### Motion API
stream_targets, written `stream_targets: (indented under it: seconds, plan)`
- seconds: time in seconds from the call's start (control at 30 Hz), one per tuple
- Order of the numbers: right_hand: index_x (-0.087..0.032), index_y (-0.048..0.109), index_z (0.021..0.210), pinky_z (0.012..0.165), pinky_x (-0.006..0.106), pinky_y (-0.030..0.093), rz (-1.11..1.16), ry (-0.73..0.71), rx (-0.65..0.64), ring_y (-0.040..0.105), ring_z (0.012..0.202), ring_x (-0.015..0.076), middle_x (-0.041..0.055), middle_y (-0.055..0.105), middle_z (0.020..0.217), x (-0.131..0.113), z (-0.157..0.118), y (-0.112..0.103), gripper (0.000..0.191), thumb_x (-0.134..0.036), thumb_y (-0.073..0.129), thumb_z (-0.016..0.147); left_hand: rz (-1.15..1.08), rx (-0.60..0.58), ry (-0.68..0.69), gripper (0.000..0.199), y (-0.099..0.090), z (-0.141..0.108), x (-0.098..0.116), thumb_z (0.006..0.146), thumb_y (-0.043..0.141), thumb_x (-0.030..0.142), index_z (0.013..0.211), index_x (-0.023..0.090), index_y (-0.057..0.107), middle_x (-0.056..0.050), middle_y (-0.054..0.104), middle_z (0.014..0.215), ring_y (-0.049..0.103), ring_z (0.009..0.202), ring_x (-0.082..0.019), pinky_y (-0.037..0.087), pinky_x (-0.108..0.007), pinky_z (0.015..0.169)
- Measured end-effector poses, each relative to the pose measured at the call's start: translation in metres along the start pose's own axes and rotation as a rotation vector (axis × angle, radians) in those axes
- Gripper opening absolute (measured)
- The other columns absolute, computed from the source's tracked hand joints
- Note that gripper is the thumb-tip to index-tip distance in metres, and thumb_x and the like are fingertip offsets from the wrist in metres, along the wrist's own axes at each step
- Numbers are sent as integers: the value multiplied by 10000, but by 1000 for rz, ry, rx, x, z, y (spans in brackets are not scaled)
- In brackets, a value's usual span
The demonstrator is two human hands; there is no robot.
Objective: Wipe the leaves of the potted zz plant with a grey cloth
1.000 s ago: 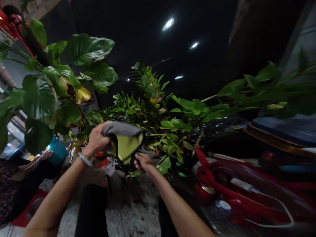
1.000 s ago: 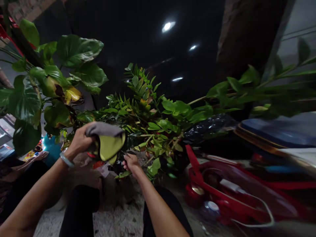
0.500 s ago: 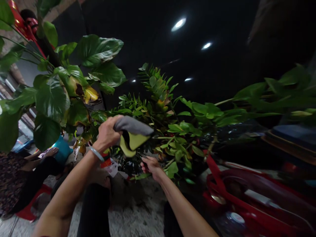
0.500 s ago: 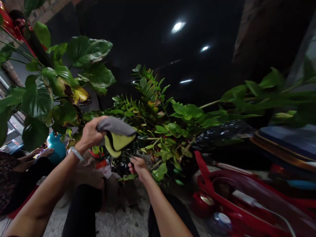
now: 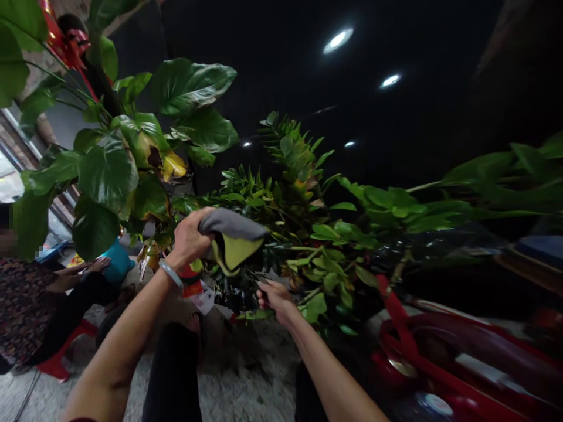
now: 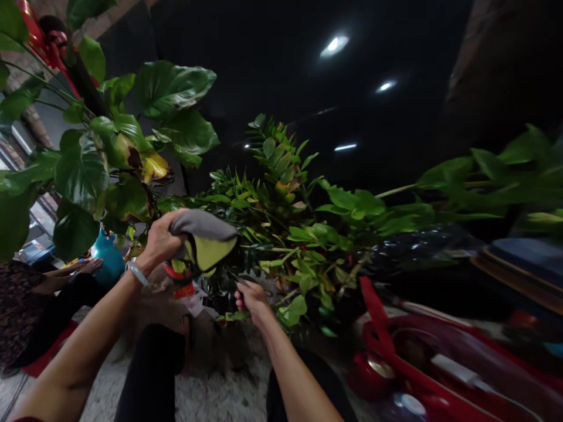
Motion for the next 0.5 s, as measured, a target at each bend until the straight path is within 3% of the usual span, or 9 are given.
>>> stream_targets:
  seconds: [0.07, 0.1, 0.2, 0.27, 0.33, 0.37, 0.43, 0.5]
  plan:
    - [-222, 478, 594, 365, 201, 380, 10, 22, 24, 444, 348, 90, -44, 533, 464, 2, 1, 3, 224, -266, 640, 742, 46, 72, -49, 613, 6, 4, -5, 728, 683, 164, 1334, 231, 624, -54, 658, 1342, 595, 1243, -262, 438, -366, 1101]
    - [-225, 478, 593, 362, 204, 381, 11, 30, 32, 440, 345, 92, -47, 523, 452, 3, 2, 4, 225, -264, 643, 740, 68, 22, -63, 613, 20, -1, -9, 728, 700, 186, 1335, 224, 622, -66, 658, 1335, 597, 1239, -270, 446, -374, 1094]
    - [-231, 474, 567, 345, 209, 355, 6, 45, 57, 420, 335, 101, -55, 479, 403, 7, 4, 3, 230, -241, 634, 733, 73, -289, -37, 566, 66, -40, -21, 717, 693, 178, 1280, 230, 662, -72, 704, 1236, 643, 1149, -278, 497, -391, 1033]
    - [-228, 482, 556, 335, 206, 321, 4, 41, 60, 406, 333, 101, -58, 461, 389, 8, 5, 0, 219, -218, 617, 728, 6, -404, -34, 533, 72, -67, -28, 690, 648, 118, 1210, 224, 701, -66, 736, 1163, 671, 1074, -269, 522, -394, 990]
    - [-223, 493, 559, 328, 206, 304, 7, 34, 45, 392, 326, 96, -61, 466, 398, 7, 6, -3, 205, -220, 614, 724, -119, -368, -61, 534, 49, -73, -32, 649, 591, 58, 1146, 203, 720, -57, 756, 1119, 687, 1034, -248, 537, -379, 964]
    - [-222, 493, 564, 329, 206, 309, 12, 30, 34, 389, 322, 92, -63, 473, 407, 6, 6, -4, 204, -231, 621, 722, -177, -294, -71, 541, 30, -66, -33, 634, 567, 40, 1130, 194, 719, -52, 759, 1115, 690, 1029, -238, 541, -371, 958]
    - [-222, 488, 578, 338, 204, 336, 22, 21, 17, 392, 318, 85, -68, 483, 422, 4, 6, -2, 211, -260, 639, 721, -219, -71, -68, 540, -12, -42, -34, 637, 557, 35, 1136, 179, 704, -48, 754, 1127, 687, 1042, -227, 536, -373, 973]
    - [-220, 492, 597, 350, 200, 360, 31, 7, 4, 403, 319, 81, -75, 485, 426, 2, 6, 2, 212, -275, 658, 717, -158, 169, -52, 515, -42, -19, -37, 658, 617, 71, 1161, 161, 684, -63, 740, 1162, 675, 1076, -248, 522, -414, 1003]
Point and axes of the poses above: each hand's wrist, its own z-axis towards the middle knuckle, its own y-axis out of the palm, x = y × z, the point moved 7 cm from there along z, towards the middle knuckle
